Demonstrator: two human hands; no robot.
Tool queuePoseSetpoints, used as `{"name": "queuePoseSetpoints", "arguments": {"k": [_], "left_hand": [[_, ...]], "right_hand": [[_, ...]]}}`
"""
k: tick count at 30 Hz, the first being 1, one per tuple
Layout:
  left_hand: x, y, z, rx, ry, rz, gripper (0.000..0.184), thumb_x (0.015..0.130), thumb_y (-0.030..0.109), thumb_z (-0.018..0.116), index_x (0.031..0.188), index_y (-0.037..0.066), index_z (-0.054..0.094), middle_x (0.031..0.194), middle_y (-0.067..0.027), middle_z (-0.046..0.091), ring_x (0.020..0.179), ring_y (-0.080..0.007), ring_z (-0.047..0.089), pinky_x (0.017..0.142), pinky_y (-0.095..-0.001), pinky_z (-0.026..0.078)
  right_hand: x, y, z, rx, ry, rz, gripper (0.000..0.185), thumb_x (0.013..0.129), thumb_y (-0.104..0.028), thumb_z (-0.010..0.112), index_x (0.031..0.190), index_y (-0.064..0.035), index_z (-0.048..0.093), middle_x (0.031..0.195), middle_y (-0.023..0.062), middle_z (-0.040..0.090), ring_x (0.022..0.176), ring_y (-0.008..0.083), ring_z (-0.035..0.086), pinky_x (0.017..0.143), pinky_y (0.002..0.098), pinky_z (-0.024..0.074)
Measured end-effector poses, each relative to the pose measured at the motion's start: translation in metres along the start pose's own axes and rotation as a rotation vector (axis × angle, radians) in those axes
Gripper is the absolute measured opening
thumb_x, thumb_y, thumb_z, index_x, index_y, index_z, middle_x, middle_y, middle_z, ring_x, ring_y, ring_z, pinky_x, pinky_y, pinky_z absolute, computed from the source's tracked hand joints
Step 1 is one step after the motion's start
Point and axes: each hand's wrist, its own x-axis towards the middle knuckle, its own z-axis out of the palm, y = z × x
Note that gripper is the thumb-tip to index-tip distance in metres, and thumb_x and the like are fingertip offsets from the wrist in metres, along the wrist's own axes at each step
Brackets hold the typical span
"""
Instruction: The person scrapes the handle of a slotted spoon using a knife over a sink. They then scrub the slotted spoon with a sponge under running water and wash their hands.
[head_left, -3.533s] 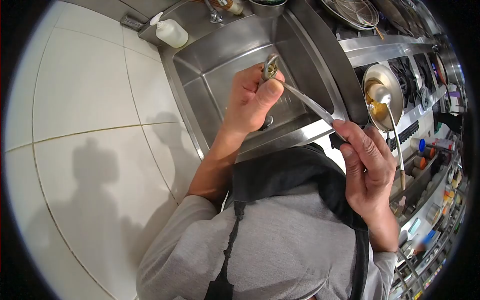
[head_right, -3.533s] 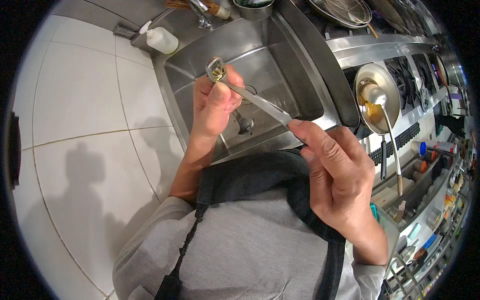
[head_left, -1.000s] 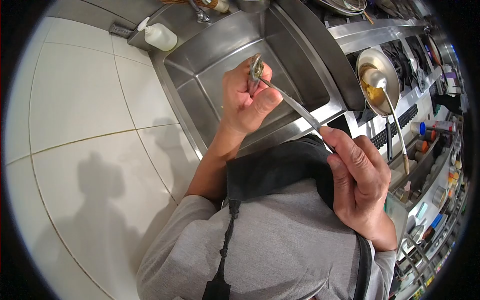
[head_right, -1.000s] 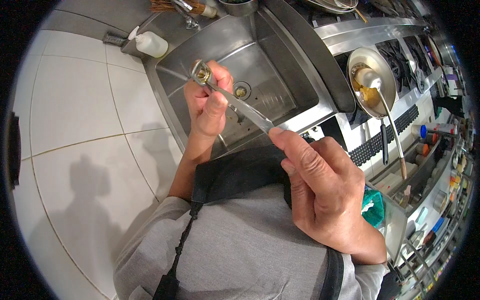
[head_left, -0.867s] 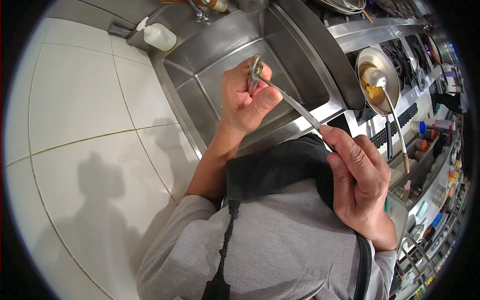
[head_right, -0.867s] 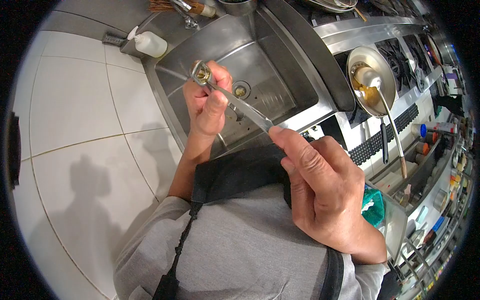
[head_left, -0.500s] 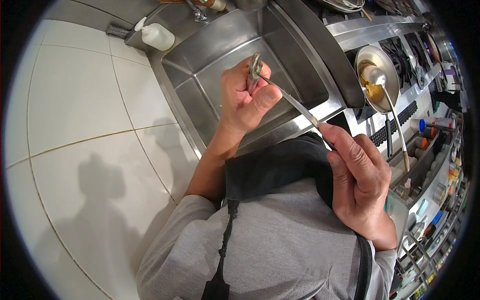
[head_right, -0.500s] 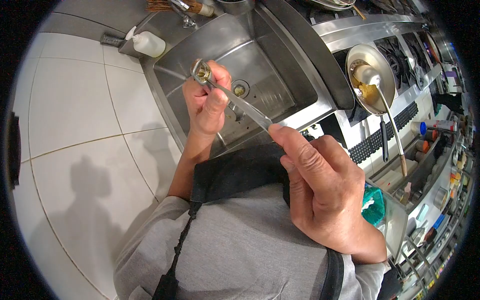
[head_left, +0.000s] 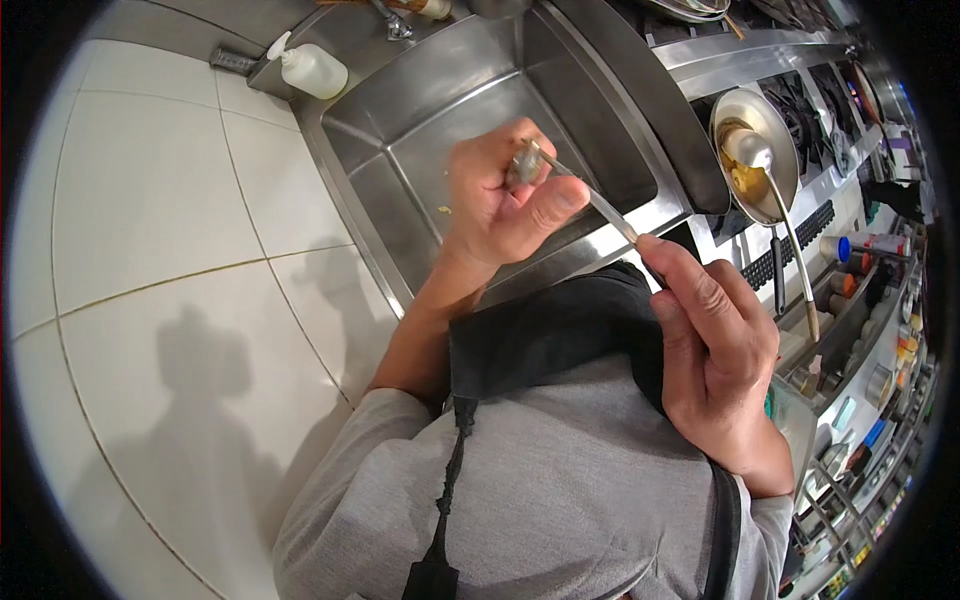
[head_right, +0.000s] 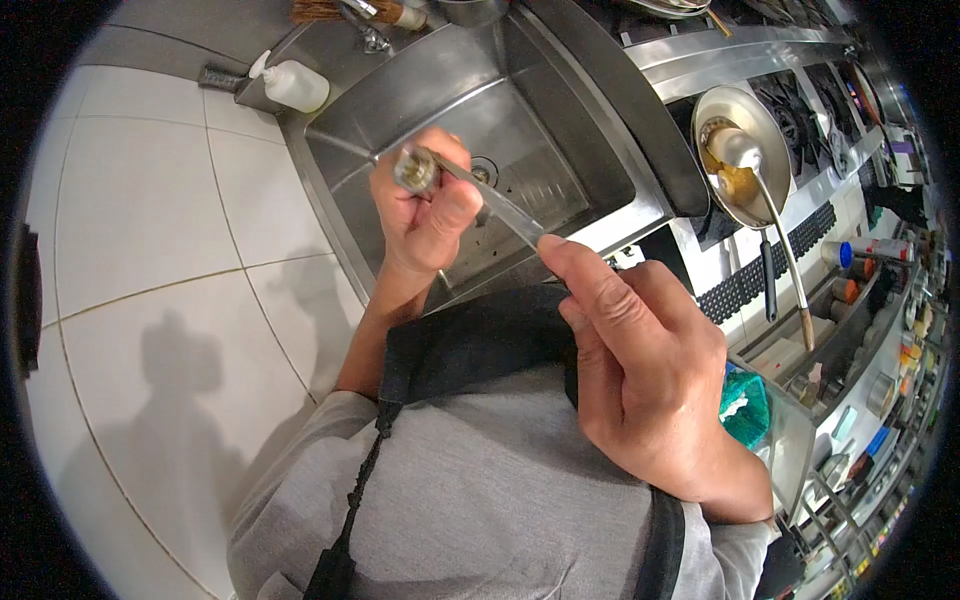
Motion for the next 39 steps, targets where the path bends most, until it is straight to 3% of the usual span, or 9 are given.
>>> {"name": "queuePoseSetpoints", "arguments": {"k": [1,4,10,18,24,28,31,37,39], "left_hand": [[-0.001,0.000,0.003,-0.058,0.050,-0.028,0.050,0.087,0.047,0.088,0.083,0.005,0.061,0.062,0.0059,0.045,0.055,-0.0036,0.038,0.049,-0.0245,0.026],[-0.009,-0.007,0.001,-0.124,0.064,-0.122,0.052,0.087,0.049,0.088,0.084,0.005,0.060,0.065,0.0066,0.045,0.057,-0.0032,0.037,0.051,-0.0244,0.027],[-0.010,-0.005,-0.001,-0.266,0.000,-0.196,0.055,0.092,0.055,0.080,0.089,0.008,0.050,0.074,0.0049,0.040,0.064,-0.0063,0.035,0.058,-0.0271,0.026],[-0.009,0.000,-0.005,-0.229,-0.035,-0.220,0.054,0.093,0.053,0.079,0.086,0.009,0.048,0.075,0.0038,0.039,0.065,-0.0072,0.034,0.058,-0.0280,0.024],[-0.007,-0.003,0.002,-0.265,0.045,-0.135,0.046,0.093,0.041,0.083,0.083,0.005,0.056,0.064,0.0063,0.046,0.059,-0.0038,0.039,0.052,-0.0262,0.028],[-0.010,-0.004,-0.007,-0.217,-0.047,-0.170,0.042,0.098,0.038,0.077,0.087,0.004,0.055,0.073,0.0024,0.041,0.066,-0.0083,0.037,0.058,-0.0300,0.026],[-0.006,-0.005,0.002,-0.119,0.027,-0.021,0.041,0.095,0.029,0.083,0.077,0.007,0.054,0.063,0.0055,0.047,0.056,-0.0036,0.040,0.050,-0.0253,0.028],[-0.006,-0.001,-0.003,-0.360,0.041,-0.334,0.049,0.091,0.029,0.089,0.071,0.012,0.047,0.063,0.0082,0.043,0.058,-0.0027,0.038,0.051,-0.0255,0.028],[-0.003,-0.002,-0.008,-0.405,-0.082,-0.442,0.045,0.091,0.023,0.087,0.075,0.012,0.047,0.067,0.0065,0.044,0.056,-0.0038,0.035,0.050,-0.0250,0.025]], "right_hand": [[0.000,0.000,0.002,-0.017,0.034,-0.028,0.048,0.085,0.012,0.073,0.132,-0.0009,0.071,0.076,0.0103,0.059,0.059,0.0207,0.056,0.056,0.0344,0.0472],[-0.003,-0.001,-0.003,-0.026,0.013,-0.006,0.037,0.095,0.009,0.067,0.132,0.0040,0.068,0.100,0.0135,0.073,0.069,0.0178,0.057,0.064,0.0303,0.0471],[-0.004,0.000,-0.004,0.045,-0.013,-0.049,0.037,0.096,0.008,0.067,0.132,0.0064,0.066,0.116,0.0145,0.076,0.072,0.0178,0.059,0.065,0.0293,0.0492],[-0.004,0.000,-0.008,0.030,-0.069,0.011,0.036,0.098,0.006,0.066,0.134,0.0051,0.067,0.110,0.0142,0.076,0.072,0.0154,0.059,0.064,0.0282,0.0489],[-0.003,0.002,0.002,0.059,0.040,-0.009,0.044,0.087,0.012,0.071,0.130,-0.0004,0.071,0.075,0.0090,0.058,0.059,0.0188,0.054,0.055,0.0331,0.0455],[0.000,-0.002,-0.007,0.044,-0.057,0.032,0.035,0.098,0.007,0.065,0.132,0.0051,0.069,0.095,0.0126,0.072,0.067,0.0146,0.057,0.060,0.0284,0.0459],[0.003,-0.002,-0.007,-0.014,-0.075,0.054,0.034,0.098,0.008,0.065,0.131,0.0056,0.069,0.094,0.0127,0.071,0.067,0.0150,0.056,0.061,0.0287,0.0448],[0.005,0.010,-0.005,-0.010,0.071,-0.019,0.036,0.100,0.004,0.064,0.136,0.0056,0.065,0.113,0.0179,0.075,0.091,0.0226,0.071,0.081,0.0318,0.0553],[0.012,0.022,-0.009,-0.052,0.110,-0.133,0.037,0.096,0.003,0.068,0.133,0.0061,0.067,0.116,0.0180,0.075,0.085,0.0238,0.069,0.076,0.0330,0.0556]]}}
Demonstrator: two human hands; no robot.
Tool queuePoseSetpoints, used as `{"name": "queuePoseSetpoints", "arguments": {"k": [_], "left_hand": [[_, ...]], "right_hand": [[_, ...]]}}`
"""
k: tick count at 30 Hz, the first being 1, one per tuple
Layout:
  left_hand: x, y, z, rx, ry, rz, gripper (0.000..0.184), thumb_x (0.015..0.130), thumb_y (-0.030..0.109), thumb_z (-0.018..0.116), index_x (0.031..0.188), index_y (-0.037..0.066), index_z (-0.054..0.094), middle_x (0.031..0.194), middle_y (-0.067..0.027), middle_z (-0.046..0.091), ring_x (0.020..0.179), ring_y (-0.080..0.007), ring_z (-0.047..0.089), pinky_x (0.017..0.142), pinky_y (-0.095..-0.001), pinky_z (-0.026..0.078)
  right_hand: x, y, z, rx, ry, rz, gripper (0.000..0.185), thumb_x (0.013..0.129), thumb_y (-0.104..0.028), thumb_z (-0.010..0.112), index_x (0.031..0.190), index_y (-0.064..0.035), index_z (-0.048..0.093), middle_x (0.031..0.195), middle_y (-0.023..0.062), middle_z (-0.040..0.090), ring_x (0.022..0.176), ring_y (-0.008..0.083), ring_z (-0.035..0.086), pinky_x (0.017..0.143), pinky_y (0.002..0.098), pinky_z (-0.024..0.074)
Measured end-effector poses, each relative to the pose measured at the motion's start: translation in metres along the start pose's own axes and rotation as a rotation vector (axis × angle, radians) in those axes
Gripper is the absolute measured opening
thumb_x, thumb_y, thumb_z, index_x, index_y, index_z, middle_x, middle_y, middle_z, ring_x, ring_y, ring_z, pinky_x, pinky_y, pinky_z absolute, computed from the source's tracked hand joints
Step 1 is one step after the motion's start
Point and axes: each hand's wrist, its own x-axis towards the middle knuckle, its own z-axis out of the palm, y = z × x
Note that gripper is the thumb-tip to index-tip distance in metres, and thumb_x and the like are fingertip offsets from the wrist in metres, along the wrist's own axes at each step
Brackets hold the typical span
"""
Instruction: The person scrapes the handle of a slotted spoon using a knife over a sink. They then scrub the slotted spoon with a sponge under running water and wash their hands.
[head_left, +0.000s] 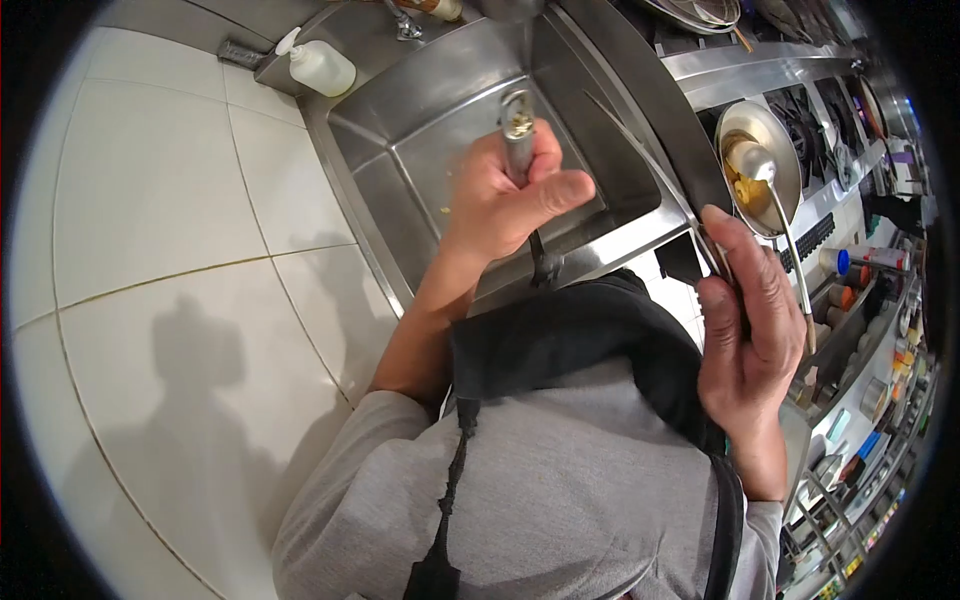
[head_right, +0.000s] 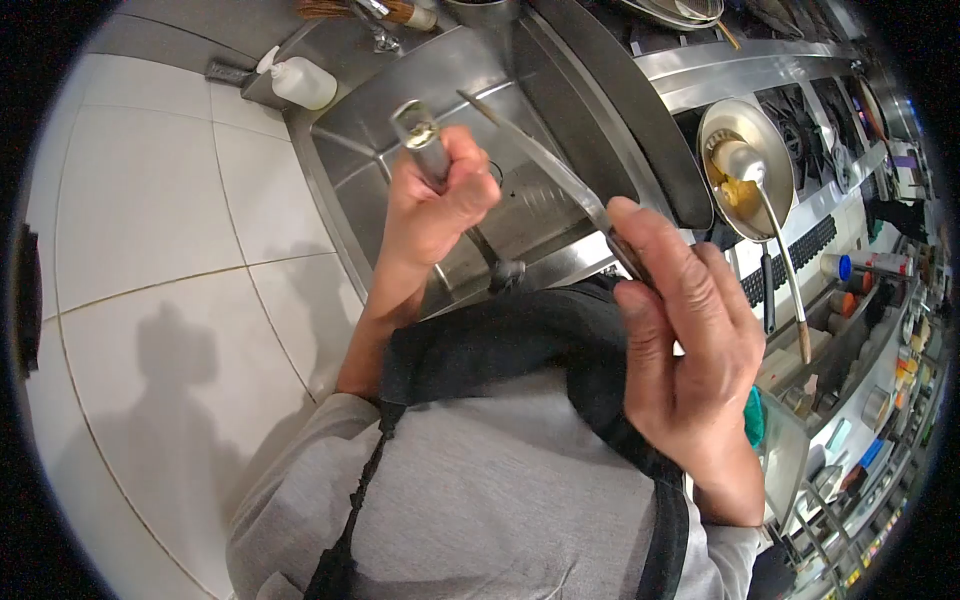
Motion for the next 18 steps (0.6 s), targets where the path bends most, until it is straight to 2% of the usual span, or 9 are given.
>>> {"name": "queuePoseSetpoints", "arguments": {"k": [1,5,7,12,15,18], "left_hand": [[0.001,0.002,-0.002,-0.012,-0.054,-0.065,0.043,0.092,0.021,0.086,0.076,0.012,0.047,0.069,0.0056,0.045,0.055,-0.0044,0.033,0.049,-0.0247,0.024],[0.009,0.021,-0.002,-0.117,-0.207,-0.257,0.050,0.086,0.024,0.092,0.072,0.015,0.045,0.062,0.0086,0.040,0.053,-0.0034,0.035,0.047,-0.0250,0.024],[0.015,0.030,-0.007,-0.196,-0.327,-0.359,0.051,0.085,0.021,0.092,0.072,0.016,0.044,0.061,0.0080,0.041,0.050,-0.0039,0.034,0.046,-0.0253,0.023],[0.023,0.040,-0.005,-0.239,-0.452,-0.377,0.051,0.087,0.018,0.091,0.072,0.015,0.042,0.060,0.0073,0.041,0.048,-0.0040,0.035,0.044,-0.0256,0.024],[0.023,0.037,-0.002,-0.305,-0.503,-0.354,0.053,0.088,0.019,0.091,0.072,0.015,0.040,0.060,0.0076,0.041,0.048,-0.0036,0.035,0.044,-0.0252,0.024],[0.021,0.035,0.000,-0.323,-0.504,-0.353,0.053,0.089,0.018,0.090,0.073,0.015,0.039,0.059,0.0079,0.040,0.047,-0.0033,0.035,0.043,-0.0249,0.023]], "right_hand": [[0.003,0.006,-0.001,-0.021,0.021,-0.057,0.037,0.094,0.003,0.070,0.131,0.0064,0.068,0.117,0.0181,0.075,0.082,0.0244,0.068,0.074,0.0336,0.0558],[0.017,0.020,-0.005,0.072,-0.081,-0.074,0.033,0.093,0.000,0.072,0.126,0.0000,0.074,0.104,0.0133,0.075,0.078,0.0215,0.068,0.068,0.0318,0.0540],[0.019,0.027,-0.005,0.107,-0.104,-0.077,0.032,0.096,-0.003,0.071,0.128,-0.0003,0.073,0.105,0.0132,0.075,0.082,0.0218,0.067,0.073,0.0312,0.0522],[0.026,0.031,-0.005,0.111,-0.116,-0.065,0.032,0.096,-0.002,0.070,0.128,-0.0006,0.073,0.108,0.0133,0.075,0.085,0.0224,0.066,0.075,0.0312,0.0517],[0.028,0.032,0.003,0.109,-0.036,-0.088,0.033,0.092,0.002,0.073,0.124,-0.0072,0.077,0.098,0.0109,0.074,0.074,0.0197,0.067,0.066,0.0303,0.0531],[0.023,0.036,0.009,0.065,-0.013,-0.072,0.036,0.091,0.006,0.072,0.124,-0.0069,0.077,0.098,0.0109,0.074,0.074,0.0199,0.067,0.066,0.0303,0.0531]]}}
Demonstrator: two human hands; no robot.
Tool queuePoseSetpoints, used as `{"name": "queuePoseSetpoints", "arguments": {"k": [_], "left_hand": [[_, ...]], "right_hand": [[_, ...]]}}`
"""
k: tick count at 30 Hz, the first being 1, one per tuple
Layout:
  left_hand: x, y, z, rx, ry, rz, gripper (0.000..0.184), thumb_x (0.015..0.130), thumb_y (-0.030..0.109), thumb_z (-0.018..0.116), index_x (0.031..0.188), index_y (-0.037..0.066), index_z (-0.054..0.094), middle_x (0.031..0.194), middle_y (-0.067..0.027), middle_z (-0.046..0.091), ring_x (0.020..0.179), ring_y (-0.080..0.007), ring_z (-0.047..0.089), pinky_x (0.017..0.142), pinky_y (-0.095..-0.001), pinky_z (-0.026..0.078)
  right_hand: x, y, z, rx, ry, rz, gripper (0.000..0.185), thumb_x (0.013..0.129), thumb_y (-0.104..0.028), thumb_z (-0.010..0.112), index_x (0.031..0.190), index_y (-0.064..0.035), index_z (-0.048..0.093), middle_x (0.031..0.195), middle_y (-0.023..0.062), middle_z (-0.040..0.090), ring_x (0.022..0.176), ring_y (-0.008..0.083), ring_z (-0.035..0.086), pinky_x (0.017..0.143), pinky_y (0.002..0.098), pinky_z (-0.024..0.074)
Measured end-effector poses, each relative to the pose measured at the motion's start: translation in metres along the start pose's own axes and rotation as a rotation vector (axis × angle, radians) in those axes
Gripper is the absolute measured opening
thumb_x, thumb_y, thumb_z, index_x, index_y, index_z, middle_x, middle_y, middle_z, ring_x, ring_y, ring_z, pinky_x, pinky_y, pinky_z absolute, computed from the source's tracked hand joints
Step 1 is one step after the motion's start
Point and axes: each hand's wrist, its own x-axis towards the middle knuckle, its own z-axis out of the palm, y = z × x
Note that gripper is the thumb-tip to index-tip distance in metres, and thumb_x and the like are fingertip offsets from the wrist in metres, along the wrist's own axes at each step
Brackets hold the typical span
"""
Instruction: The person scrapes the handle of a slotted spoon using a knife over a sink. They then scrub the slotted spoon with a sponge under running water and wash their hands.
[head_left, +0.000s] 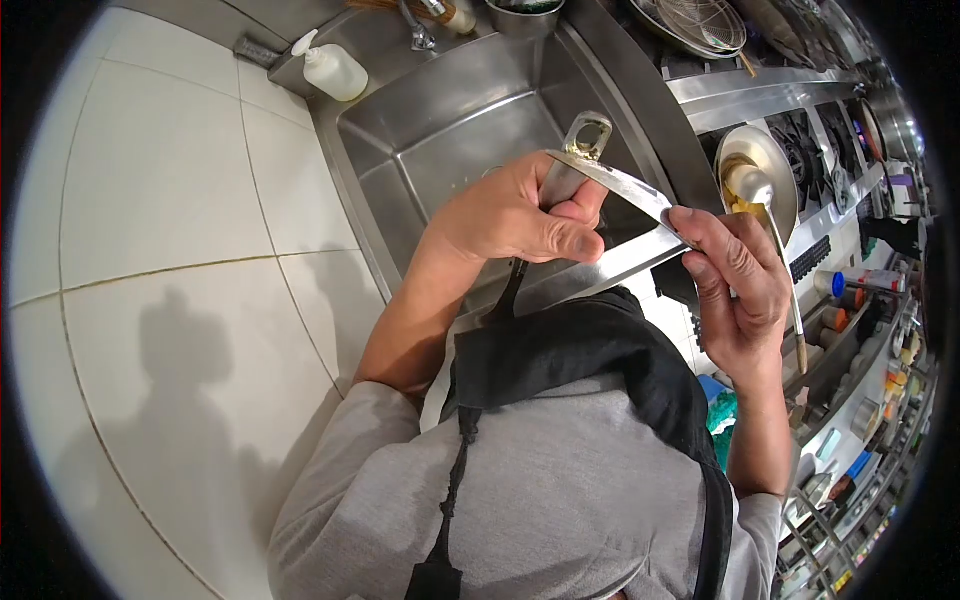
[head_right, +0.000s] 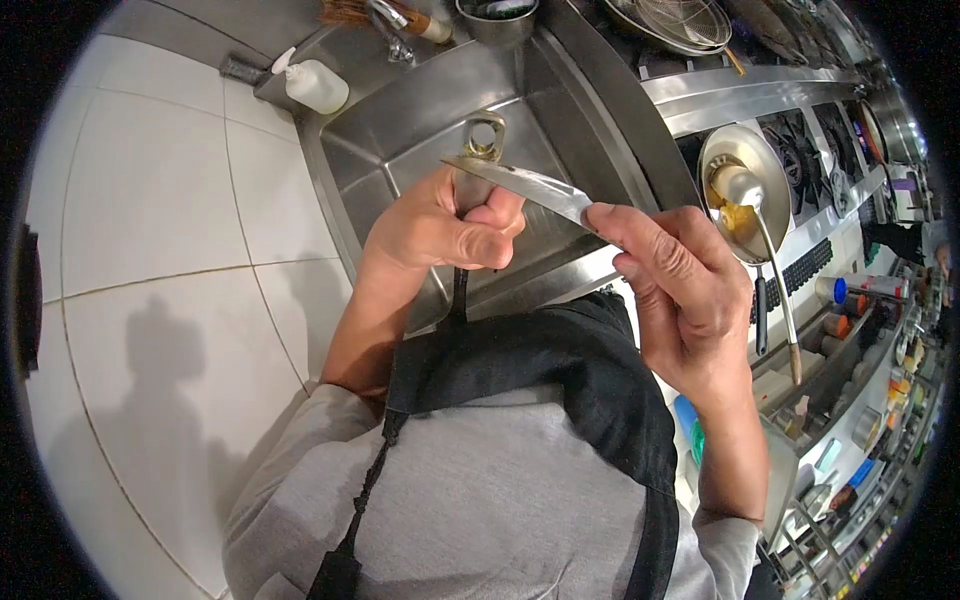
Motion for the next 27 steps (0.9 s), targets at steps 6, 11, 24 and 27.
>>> {"name": "queuePoseSetpoints", "arguments": {"k": [6,11,24,27], "left_hand": [[0.000,-0.007,-0.006,-0.036,-0.011,-0.030,0.051,0.091,0.018,0.087,0.073,0.016,0.039,0.058,0.0087,0.038,0.046,-0.0024,0.032,0.041,-0.0250,0.020],[-0.003,-0.006,-0.006,-0.077,0.038,-0.070,0.051,0.093,0.021,0.086,0.072,0.017,0.039,0.058,0.0092,0.038,0.046,-0.0014,0.031,0.042,-0.0240,0.020],[0.000,0.001,0.002,0.061,0.186,-0.112,0.050,0.092,0.026,0.087,0.073,0.016,0.042,0.057,0.0094,0.037,0.046,-0.0022,0.032,0.043,-0.0255,0.021],[0.001,0.001,0.003,0.150,0.238,-0.096,0.050,0.092,0.028,0.087,0.072,0.016,0.042,0.058,0.0097,0.037,0.047,-0.0025,0.033,0.044,-0.0258,0.022]], "right_hand": [[-0.011,0.017,0.005,-0.265,0.079,-0.107,0.041,0.091,0.011,0.069,0.129,-0.0026,0.072,0.110,0.0128,0.076,0.091,0.0232,0.070,0.081,0.0329,0.0557],[-0.011,0.024,0.000,-0.228,0.295,-0.089,0.035,0.097,0.007,0.065,0.131,0.0018,0.070,0.117,0.0165,0.076,0.098,0.0243,0.070,0.086,0.0336,0.0559],[-0.020,-0.004,-0.008,0.043,-0.056,0.181,0.027,0.099,-0.003,0.067,0.126,0.0013,0.073,0.093,0.0107,0.071,0.078,0.0175,0.062,0.072,0.0291,0.0482],[-0.020,-0.008,-0.011,0.023,-0.088,0.246,0.030,0.100,-0.002,0.067,0.129,0.0009,0.072,0.102,0.0121,0.073,0.086,0.0177,0.064,0.079,0.0292,0.0490]]}}
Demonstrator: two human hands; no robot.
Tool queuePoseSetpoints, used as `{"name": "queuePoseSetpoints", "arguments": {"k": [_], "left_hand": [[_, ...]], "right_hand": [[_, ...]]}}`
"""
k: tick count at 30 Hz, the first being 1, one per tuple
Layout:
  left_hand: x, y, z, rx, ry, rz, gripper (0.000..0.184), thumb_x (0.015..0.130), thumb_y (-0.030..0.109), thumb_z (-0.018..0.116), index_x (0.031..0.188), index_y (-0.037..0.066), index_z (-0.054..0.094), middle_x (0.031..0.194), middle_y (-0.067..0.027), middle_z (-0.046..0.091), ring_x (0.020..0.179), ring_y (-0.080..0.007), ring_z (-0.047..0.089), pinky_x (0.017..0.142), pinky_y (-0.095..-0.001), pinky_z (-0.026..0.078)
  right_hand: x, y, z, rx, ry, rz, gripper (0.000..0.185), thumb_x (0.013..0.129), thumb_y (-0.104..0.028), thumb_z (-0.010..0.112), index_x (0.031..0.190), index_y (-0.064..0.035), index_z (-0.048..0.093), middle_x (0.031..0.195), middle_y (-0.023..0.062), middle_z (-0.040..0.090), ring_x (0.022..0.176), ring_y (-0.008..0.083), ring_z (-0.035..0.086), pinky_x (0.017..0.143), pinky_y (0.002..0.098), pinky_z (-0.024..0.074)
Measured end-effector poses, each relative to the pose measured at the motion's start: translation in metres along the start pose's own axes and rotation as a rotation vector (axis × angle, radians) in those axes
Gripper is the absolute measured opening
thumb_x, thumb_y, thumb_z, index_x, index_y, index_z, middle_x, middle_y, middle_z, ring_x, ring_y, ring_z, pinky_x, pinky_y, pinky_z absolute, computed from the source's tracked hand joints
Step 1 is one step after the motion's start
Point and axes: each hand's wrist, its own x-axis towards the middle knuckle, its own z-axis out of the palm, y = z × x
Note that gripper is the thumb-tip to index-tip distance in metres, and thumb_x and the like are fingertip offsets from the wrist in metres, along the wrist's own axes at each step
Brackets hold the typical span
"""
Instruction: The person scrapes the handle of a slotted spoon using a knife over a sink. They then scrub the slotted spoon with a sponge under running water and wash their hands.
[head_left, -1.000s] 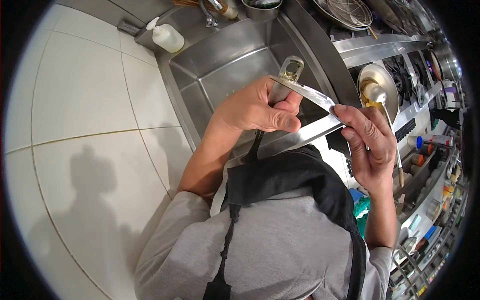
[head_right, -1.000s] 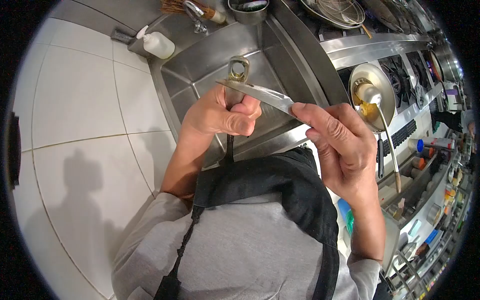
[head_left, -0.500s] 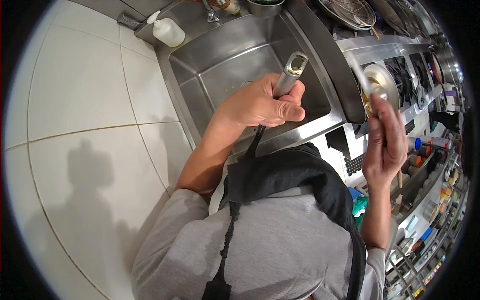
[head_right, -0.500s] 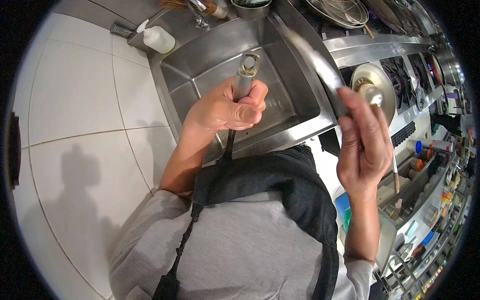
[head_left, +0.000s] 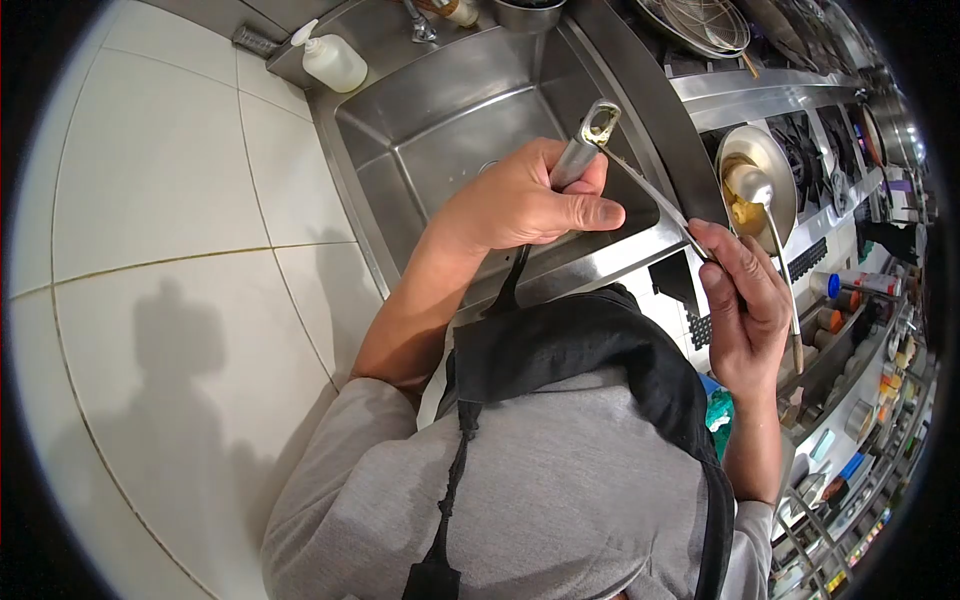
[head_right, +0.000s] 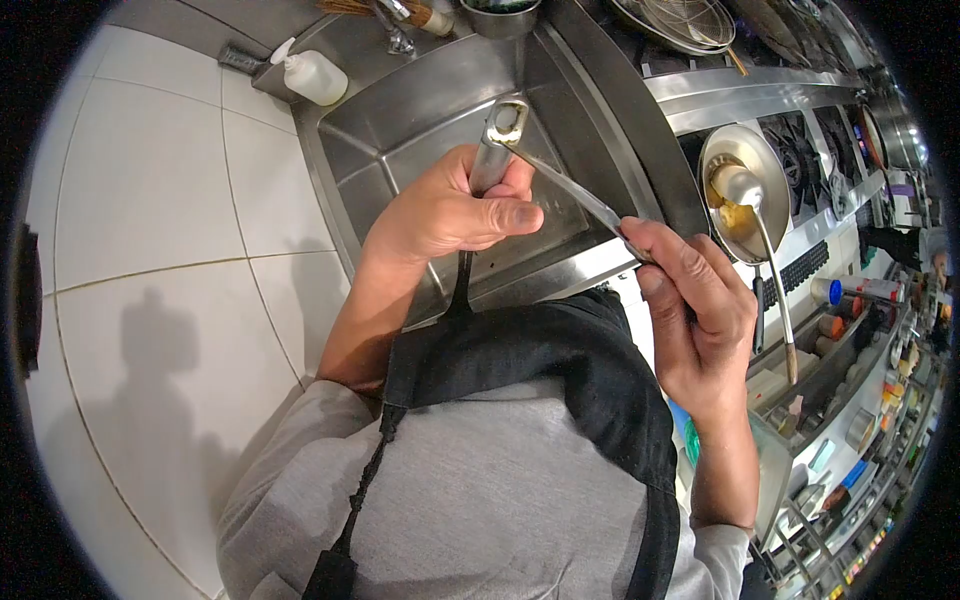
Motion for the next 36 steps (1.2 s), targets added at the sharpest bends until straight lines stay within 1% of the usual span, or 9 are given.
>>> {"name": "queuePoseSetpoints", "arguments": {"k": [7,11,12,15,20,23,26,33,36], "left_hand": [[0.001,-0.003,0.003,0.051,-0.003,0.041,0.045,0.105,0.035,0.071,0.074,0.016,0.046,0.060,0.0087,0.039,0.046,-0.0014,0.031,0.041,-0.0238,0.021],[0.005,-0.007,-0.001,0.016,0.036,-0.018,0.048,0.108,0.045,0.063,0.074,0.016,0.047,0.060,0.0088,0.040,0.045,-0.0010,0.032,0.041,-0.0226,0.023],[0.005,-0.004,0.001,0.031,0.042,-0.025,0.048,0.108,0.047,0.062,0.074,0.016,0.047,0.060,0.0090,0.040,0.045,-0.0009,0.032,0.041,-0.0222,0.023],[0.002,-0.004,-0.002,0.048,0.020,-0.057,0.049,0.108,0.049,0.060,0.074,0.016,0.047,0.060,0.0094,0.040,0.046,-0.0006,0.033,0.041,-0.0214,0.024],[0.004,-0.012,-0.005,0.029,-0.017,-0.121,0.050,0.108,0.051,0.059,0.074,0.017,0.047,0.060,0.0097,0.039,0.045,-0.0004,0.033,0.040,-0.0208,0.025],[0.004,-0.006,-0.002,-0.011,-0.059,-0.159,0.051,0.107,0.051,0.062,0.072,0.018,0.046,0.058,0.0096,0.039,0.045,-0.0006,0.032,0.040,-0.0216,0.024],[0.005,-0.006,0.002,-0.028,-0.093,-0.189,0.052,0.105,0.049,0.066,0.069,0.018,0.045,0.056,0.0092,0.039,0.044,-0.0012,0.031,0.038,-0.0231,0.022],[0.011,-0.029,-0.017,-0.134,-0.110,-0.142,0.055,0.106,0.051,0.064,0.067,0.019,0.044,0.056,0.0096,0.037,0.044,-0.0016,0.030,0.039,-0.0230,0.022],[0.014,-0.028,-0.018,-0.174,-0.158,-0.130,0.055,0.106,0.051,0.063,0.067,0.019,0.044,0.056,0.0093,0.037,0.044,-0.0016,0.030,0.039,-0.0226,0.022]], "right_hand": [[0.004,0.028,0.004,-0.130,0.306,-0.205,0.031,0.098,0.003,0.068,0.128,0.0006,0.073,0.101,0.0110,0.075,0.085,0.0171,0.068,0.074,0.0286,0.0535],[0.005,0.011,0.006,-0.090,0.156,-0.125,0.031,0.095,0.007,0.068,0.125,-0.0002,0.075,0.101,0.0103,0.075,0.084,0.0162,0.068,0.069,0.0285,0.0542],[0.004,0.006,0.007,-0.107,0.103,-0.035,0.034,0.095,0.009,0.067,0.126,-0.0009,0.075,0.112,0.0138,0.074,0.099,0.0221,0.072,0.086,0.0317,0.0549],[0.006,0.011,0.013,-0.203,0.186,-0.090,0.038,0.092,0.011,0.070,0.125,-0.0041,0.076,0.106,0.0119,0.073,0.094,0.0204,0.070,0.080,0.0311,0.0557],[0.020,0.017,0.002,-0.491,0.258,-0.258,0.045,0.082,0.013,0.078,0.121,-0.0112,0.080,0.095,0.0083,0.068,0.083,0.0199,0.068,0.069,0.0320,0.0558],[0.036,0.022,-0.016,-0.651,0.315,-0.474,0.046,0.073,-0.001,0.084,0.114,-0.0230,0.084,0.088,0.0028,0.063,0.075,0.0193,0.063,0.064,0.0346,0.0515],[0.056,0.012,-0.050,-0.799,0.174,-0.654,0.045,0.074,0.001,0.081,0.114,-0.0190,0.083,0.092,0.0038,0.065,0.079,0.0204,0.062,0.068,0.0337,0.0497],[0.047,0.037,-0.061,-0.142,0.176,-0.393,0.039,0.096,0.008,0.067,0.132,-0.0060,0.072,0.122,0.0166,0.073,0.113,0.0262,0.070,0.097,0.0369,0.0573],[0.042,0.036,-0.021,-0.040,0.117,-0.335,0.039,0.092,0.008,0.068,0.127,-0.0083,0.075,0.122,0.0137,0.076,0.102,0.0215,0.071,0.087,0.0331,0.0606]]}}
